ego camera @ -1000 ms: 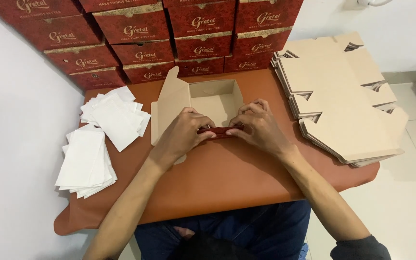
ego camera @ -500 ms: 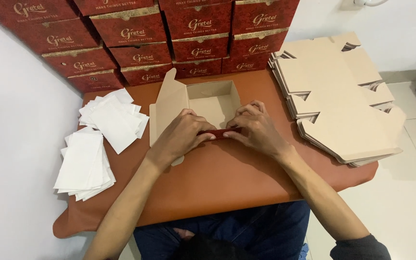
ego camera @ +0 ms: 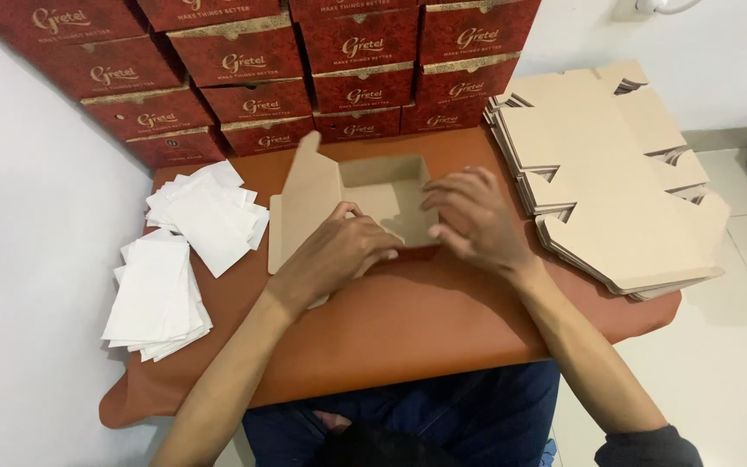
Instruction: The person folds a flat cardboard piece into a small box, inserts a white paper, and closes the lid. The person handles the cardboard box and white paper by hand.
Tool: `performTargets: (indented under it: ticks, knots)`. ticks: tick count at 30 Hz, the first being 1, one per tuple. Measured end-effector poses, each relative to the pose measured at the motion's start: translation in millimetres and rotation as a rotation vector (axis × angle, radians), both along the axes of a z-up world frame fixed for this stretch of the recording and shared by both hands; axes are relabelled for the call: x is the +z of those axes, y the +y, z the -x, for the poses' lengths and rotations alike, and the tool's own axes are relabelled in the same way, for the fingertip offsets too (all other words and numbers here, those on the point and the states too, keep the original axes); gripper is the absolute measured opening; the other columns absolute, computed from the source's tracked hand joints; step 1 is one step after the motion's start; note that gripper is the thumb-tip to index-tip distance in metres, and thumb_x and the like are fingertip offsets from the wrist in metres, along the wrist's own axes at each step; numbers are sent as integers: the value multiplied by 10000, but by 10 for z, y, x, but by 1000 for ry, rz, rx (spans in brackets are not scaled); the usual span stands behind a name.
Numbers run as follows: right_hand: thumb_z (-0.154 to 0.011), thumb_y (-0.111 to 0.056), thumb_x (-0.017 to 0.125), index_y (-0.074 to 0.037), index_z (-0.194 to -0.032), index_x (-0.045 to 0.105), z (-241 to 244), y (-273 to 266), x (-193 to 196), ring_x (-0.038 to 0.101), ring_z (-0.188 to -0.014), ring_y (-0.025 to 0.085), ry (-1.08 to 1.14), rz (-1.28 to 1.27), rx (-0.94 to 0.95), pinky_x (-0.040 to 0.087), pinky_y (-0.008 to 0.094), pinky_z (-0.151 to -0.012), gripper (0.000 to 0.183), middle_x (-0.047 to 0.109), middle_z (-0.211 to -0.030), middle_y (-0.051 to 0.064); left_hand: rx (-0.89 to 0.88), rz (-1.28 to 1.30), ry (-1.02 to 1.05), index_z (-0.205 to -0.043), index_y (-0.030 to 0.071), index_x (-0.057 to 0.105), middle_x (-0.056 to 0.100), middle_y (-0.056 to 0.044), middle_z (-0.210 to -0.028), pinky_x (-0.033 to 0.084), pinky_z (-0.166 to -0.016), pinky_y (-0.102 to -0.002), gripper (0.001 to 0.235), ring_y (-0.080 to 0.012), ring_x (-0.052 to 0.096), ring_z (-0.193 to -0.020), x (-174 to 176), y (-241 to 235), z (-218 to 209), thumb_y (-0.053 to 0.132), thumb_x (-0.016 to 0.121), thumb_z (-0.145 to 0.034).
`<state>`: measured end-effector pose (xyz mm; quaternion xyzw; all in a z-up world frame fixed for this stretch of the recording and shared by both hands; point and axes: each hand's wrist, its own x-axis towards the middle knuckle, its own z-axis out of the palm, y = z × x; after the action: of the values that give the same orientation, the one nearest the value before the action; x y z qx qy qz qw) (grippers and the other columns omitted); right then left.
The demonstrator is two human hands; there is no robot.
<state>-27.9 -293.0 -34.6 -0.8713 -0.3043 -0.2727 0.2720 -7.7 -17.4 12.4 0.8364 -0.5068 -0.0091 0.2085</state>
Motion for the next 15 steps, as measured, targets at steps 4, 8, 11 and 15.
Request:
performTargets:
  ticks: [4,8,11,15]
  knots:
    - [-1111,-528,562,-165,-1214,749,-70,-170,25,631,-1262,310,-29,-95,-90,382,486,-1127,421,716,-1317,70,-93,-74,-61,-1026,221,784,813,9,-955,308,-1176,-499,122,-210,713,-1140,20,96,101,281,679,-1042]
    - [-1109,-339,645,-73,-1231,743,35,-62,235,702,-1073,396,124,-159,-134,519,488,-911,309,706,-1155,166,-127,-156,-170,-904,224,747,780,40,-895,334,-1090,-479,151,-187,646,-1097,37,195,213,210,676,-1037]
    - [-980,-222,775,-55,-1178,760,32,-86,173,684,-696,312,317,-260,-144,550,412,-623,260,644,-898,138,-101,-161,-175,-859,191,728,760,37,-853,370,-1004,-426,217,-201,622,-1015,106,244,229,127,647,-1050]
    - [-792,-40,736,-66,-1061,711,-1,-209,79,645,-532,156,562,-386,-130,529,305,-517,271,644,-635,68,51,-163,-228,-996,191,751,792,12,-995,471,-950,-363,190,-198,691,-1053,-153,350,67,24,659,-1006]
